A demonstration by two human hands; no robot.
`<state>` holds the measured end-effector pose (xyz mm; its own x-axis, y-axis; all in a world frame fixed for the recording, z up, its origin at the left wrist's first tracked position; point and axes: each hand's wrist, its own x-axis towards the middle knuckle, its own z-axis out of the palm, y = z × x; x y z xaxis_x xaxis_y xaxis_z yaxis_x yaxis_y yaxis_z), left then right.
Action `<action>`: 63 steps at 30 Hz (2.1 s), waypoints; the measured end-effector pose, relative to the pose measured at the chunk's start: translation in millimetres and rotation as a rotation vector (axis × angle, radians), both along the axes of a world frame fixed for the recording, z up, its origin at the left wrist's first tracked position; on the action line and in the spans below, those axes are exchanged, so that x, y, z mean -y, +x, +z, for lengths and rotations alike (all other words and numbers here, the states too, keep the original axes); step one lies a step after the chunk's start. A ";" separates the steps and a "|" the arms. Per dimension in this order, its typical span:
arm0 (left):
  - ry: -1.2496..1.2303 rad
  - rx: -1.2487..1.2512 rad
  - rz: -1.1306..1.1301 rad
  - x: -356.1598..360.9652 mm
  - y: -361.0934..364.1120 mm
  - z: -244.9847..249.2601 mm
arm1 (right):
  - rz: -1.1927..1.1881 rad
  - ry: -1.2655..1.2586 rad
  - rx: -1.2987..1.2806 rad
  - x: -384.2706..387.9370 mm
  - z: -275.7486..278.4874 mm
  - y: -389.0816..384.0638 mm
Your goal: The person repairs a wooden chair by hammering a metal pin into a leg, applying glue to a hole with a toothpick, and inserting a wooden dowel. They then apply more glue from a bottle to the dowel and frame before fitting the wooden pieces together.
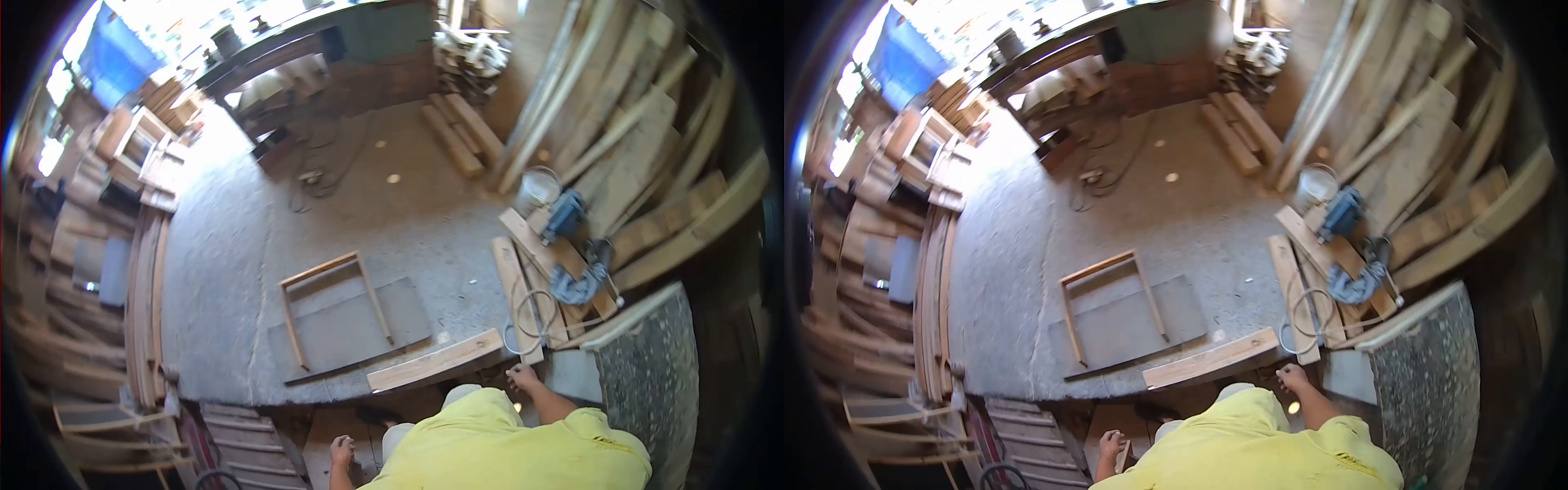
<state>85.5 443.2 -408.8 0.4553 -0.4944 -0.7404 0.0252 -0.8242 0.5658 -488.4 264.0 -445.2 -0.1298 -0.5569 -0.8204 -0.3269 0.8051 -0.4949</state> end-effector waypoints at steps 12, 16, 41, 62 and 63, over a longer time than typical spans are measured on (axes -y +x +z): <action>0.006 0.020 -0.300 61.2 -31.4 53.2 | -0.277 -0.017 -0.006 -63.5 12.1 -32.0; -0.004 0.048 -0.494 74.7 -51.6 66.0 | -0.385 -0.018 0.003 -97.1 4.3 -38.5; 0.113 0.084 -0.881 -47.3 34.9 11.0 | -0.744 -0.008 -0.017 -395.7 -6.1 29.2; -0.003 0.081 -1.208 98.6 -209.4 -6.9 | -1.227 -0.250 -0.024 -510.3 24.7 -38.1; 0.009 0.086 -1.204 103.5 -219.8 -17.7 | -1.201 -0.285 -0.052 -502.8 36.3 -57.8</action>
<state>-134.3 339.7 -426.5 -0.2462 -0.6311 -0.7356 -0.7995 -0.2968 0.5222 -546.2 766.8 -409.0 -0.7110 -0.2200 -0.6679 0.5207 0.4736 -0.7103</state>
